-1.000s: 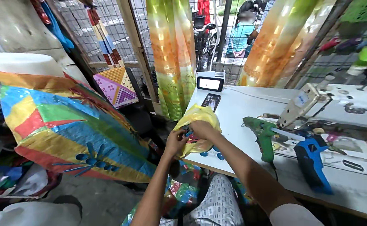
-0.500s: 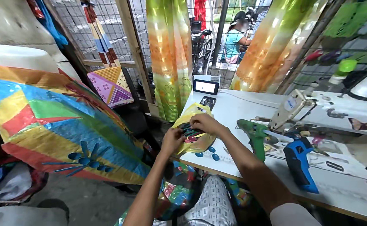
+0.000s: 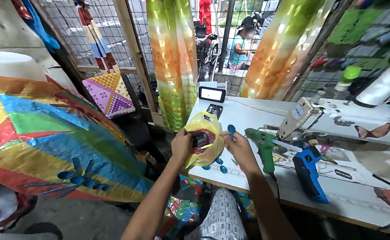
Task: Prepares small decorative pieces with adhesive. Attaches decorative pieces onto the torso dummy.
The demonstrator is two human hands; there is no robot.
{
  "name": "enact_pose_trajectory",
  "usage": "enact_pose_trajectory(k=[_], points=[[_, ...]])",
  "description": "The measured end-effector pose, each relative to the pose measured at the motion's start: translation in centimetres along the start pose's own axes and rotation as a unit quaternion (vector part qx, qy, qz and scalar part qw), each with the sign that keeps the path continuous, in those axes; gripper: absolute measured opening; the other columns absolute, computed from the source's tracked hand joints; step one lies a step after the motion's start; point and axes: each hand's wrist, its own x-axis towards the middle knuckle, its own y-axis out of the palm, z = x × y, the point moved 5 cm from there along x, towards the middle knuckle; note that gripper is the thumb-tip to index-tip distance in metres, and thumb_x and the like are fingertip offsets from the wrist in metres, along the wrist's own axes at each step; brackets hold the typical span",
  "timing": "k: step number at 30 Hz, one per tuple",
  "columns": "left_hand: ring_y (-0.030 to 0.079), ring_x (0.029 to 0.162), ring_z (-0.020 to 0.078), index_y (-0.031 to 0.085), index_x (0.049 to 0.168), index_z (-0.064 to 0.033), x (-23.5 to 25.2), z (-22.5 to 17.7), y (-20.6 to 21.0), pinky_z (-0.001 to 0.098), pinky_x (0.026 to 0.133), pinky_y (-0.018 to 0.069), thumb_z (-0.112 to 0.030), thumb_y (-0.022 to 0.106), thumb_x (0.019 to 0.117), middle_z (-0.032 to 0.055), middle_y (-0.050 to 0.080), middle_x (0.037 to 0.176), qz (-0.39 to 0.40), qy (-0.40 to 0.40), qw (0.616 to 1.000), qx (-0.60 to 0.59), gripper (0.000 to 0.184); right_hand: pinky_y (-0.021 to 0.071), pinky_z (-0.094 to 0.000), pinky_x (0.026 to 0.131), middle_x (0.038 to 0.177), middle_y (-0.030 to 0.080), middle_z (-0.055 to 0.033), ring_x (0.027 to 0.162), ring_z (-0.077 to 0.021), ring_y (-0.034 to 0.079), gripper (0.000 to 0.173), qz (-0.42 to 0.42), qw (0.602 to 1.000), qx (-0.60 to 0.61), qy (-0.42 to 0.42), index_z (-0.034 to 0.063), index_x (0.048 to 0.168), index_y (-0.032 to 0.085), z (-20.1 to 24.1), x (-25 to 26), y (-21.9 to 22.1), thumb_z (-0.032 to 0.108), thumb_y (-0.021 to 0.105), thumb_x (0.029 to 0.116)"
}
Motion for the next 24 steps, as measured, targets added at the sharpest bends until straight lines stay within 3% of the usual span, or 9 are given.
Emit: enact_pose_trajectory(k=[3, 6, 10, 12, 13, 15, 18, 21, 24], points=[[0.060, 0.120, 0.0429, 0.075, 0.113, -0.0018, 0.5, -0.2, 0.6, 0.0586, 0.098, 0.0494, -0.011, 0.064, 0.0982, 0.0242, 0.062, 0.130, 0.024, 0.017, 0.999, 0.040, 0.021, 0.0415, -0.0184, 0.057, 0.077, 0.058, -0.0003, 0.061, -0.0017, 0.049, 0.020, -0.011, 0.999, -0.020, 0.040, -0.0048, 0.113, 0.066, -0.9, -3.2, -0.9, 0.010, 0.056, 0.1035], [0.060, 0.120, 0.0417, 0.074, 0.114, -0.0025, 0.8, -0.1, 0.6, 0.0576, 0.098, 0.0494, -0.010, 0.063, 0.0984, 0.0231, 0.062, 0.129, 0.029, 0.014, 0.999, 0.043, 0.021, 0.0469, -0.0200, 0.063, 0.080, 0.063, -0.0008, 0.065, -0.0021, 0.054, 0.021, 0.001, 0.995, -0.091, 0.039, -0.0017, 0.105, 0.069, -2.5, -5.6, -1.7, 0.015, 0.057, 0.1024], [0.061, 0.117, 0.0426, 0.076, 0.111, -0.0035, 0.2, 0.1, -0.3, 0.0606, 0.095, 0.0507, -0.013, 0.063, 0.0993, 0.0233, 0.063, 0.127, 0.003, 0.021, 1.000, 0.012, 0.020, 0.0522, -0.0494, 0.080, 0.092, 0.069, -0.0201, 0.083, -0.0300, 0.066, 0.032, 0.035, 0.959, -0.275, 0.059, -0.0048, 0.113, 0.069, -3.7, -6.5, -2.5, 0.024, 0.056, 0.1050], [0.063, 0.115, 0.0421, 0.075, 0.110, -0.0028, -0.9, 0.1, -1.5, 0.0605, 0.093, 0.0520, -0.014, 0.065, 0.0987, 0.0227, 0.063, 0.127, -0.027, 0.021, 0.999, 0.001, 0.020, 0.0530, -0.0537, 0.089, 0.105, 0.071, -0.0253, 0.094, -0.0361, 0.069, 0.035, 0.038, 0.954, -0.289, 0.066, -0.0062, 0.123, 0.067, -3.9, -6.5, -2.4, 0.022, 0.055, 0.1053], [0.064, 0.114, 0.0423, 0.074, 0.111, -0.0021, -1.8, 0.3, -2.5, 0.0611, 0.091, 0.0531, -0.015, 0.067, 0.0975, 0.0226, 0.064, 0.126, -0.047, 0.021, 0.999, -0.010, 0.020, 0.0543, -0.0488, 0.085, 0.100, 0.071, -0.0219, 0.088, -0.0310, 0.069, 0.034, 0.028, 0.960, -0.269, 0.073, -0.0050, 0.121, 0.068, -3.9, -6.5, -2.3, 0.022, 0.056, 0.1051], [0.067, 0.100, 0.0398, 0.074, 0.106, -0.0001, -4.2, 1.0, -4.4, 0.0600, 0.083, 0.0557, -0.016, 0.071, 0.0945, 0.0220, 0.065, 0.119, -0.108, 0.028, 0.992, -0.051, 0.019, 0.0492, -0.0285, 0.064, 0.077, 0.062, -0.0054, 0.063, -0.0102, 0.056, 0.026, 0.013, 0.980, -0.175, 0.098, -0.0010, 0.110, 0.069, -3.5, -6.4, -1.7, 0.023, 0.058, 0.1047], [0.064, 0.081, 0.0186, 0.073, 0.095, -0.0011, -8.7, 2.4, -5.1, 0.0369, 0.072, 0.0555, -0.015, 0.074, 0.0923, 0.0118, 0.066, 0.104, -0.183, -0.004, 0.955, -0.232, 0.015, 0.0402, -0.0165, 0.049, 0.064, 0.059, 0.0051, 0.049, 0.0016, 0.046, 0.023, 0.044, 0.993, -0.005, 0.109, -0.0023, 0.103, 0.071, -2.5, -6.5, 0.9, 0.016, 0.057, 0.1044], [0.064, 0.077, 0.0054, 0.073, 0.094, -0.0021, -12.6, 1.7, -2.7, 0.0231, 0.069, 0.0541, -0.009, 0.071, 0.0921, 0.0016, 0.070, 0.092, -0.160, -0.085, 0.870, -0.458, 0.008, 0.0349, -0.0165, 0.048, 0.081, 0.068, 0.0036, 0.051, 0.0036, 0.040, 0.028, 0.092, 0.987, 0.076, 0.103, -0.0009, 0.116, 0.070, -1.0, -6.5, 4.8, 0.020, 0.054, 0.1059], [0.062, 0.071, 0.0030, 0.073, 0.091, -0.0029, -15.2, 0.2, -0.4, 0.0191, 0.063, 0.0521, -0.004, 0.070, 0.0919, -0.0003, 0.071, 0.087, -0.134, -0.122, 0.817, -0.548, 0.003, 0.0364, -0.0155, 0.051, 0.096, 0.071, -0.0002, 0.056, 0.0042, 0.043, 0.025, 0.086, 0.980, 0.147, 0.098, -0.0015, 0.119, 0.069, 0.1, -7.0, 7.9, 0.016, 0.060, 0.1029]])
